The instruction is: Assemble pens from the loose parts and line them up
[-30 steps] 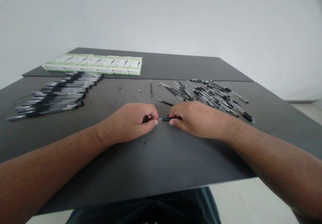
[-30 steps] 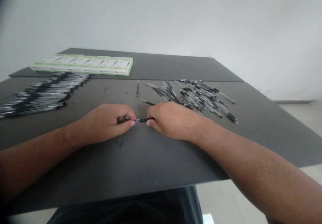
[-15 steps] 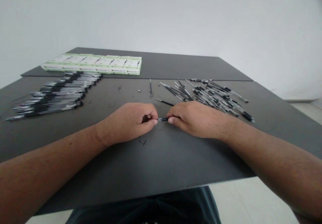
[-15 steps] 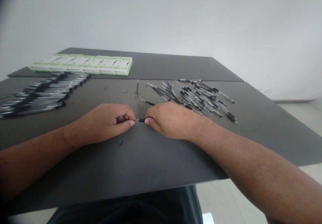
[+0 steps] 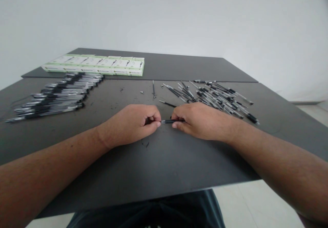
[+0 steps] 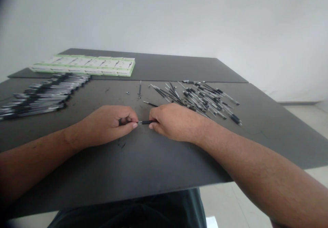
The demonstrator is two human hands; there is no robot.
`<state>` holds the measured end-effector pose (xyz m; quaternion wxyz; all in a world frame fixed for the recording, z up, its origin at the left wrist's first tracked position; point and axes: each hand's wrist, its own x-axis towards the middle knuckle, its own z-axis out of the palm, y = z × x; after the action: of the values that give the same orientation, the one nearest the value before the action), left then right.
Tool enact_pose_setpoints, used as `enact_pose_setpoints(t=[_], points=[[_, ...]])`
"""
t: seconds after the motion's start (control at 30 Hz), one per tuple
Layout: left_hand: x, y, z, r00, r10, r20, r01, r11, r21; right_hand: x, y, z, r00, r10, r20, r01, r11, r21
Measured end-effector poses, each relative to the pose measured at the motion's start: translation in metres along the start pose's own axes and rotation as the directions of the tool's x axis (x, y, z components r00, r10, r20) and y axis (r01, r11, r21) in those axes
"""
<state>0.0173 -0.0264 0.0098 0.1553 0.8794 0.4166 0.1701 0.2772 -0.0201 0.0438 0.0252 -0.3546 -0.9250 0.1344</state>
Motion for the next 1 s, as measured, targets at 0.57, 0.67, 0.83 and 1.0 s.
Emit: enact_pose_setpoints(t=[0.57, 0.67, 0.83, 1.0], points=[[0.0002, 0.0006, -0.0003, 1.0, 0.005, -0.007, -0.005, 1.0, -0.013, 0.0004, 0.0009, 0.0009, 0.999, -0.04, -0.008, 0.04, 0.999, 0.029], [0.0004, 0.0002, -0.0001, 1.0, 0.007, -0.013, -0.007, 1.0, -0.01, 0.0004, 0.0, 0.0007, 1.0, 0.01, -0.015, -0.009, 1.0, 0.023], [0.0007, -0.0004, -0.0005, 1.0, 0.008, -0.006, -0.008, 1.0, -0.013, 0.0012, -0.0011, 0.0005, 0.998, -0.048, 0.03, 0.049, 0.999, -0.023], [-0.0001, 0.0005, -0.001, 1.0, 0.006, -0.008, -0.006, 1.0, -0.004, 0.0003, -0.0011, 0.0, 1.0, 0.012, -0.01, -0.011, 0.999, 0.034]])
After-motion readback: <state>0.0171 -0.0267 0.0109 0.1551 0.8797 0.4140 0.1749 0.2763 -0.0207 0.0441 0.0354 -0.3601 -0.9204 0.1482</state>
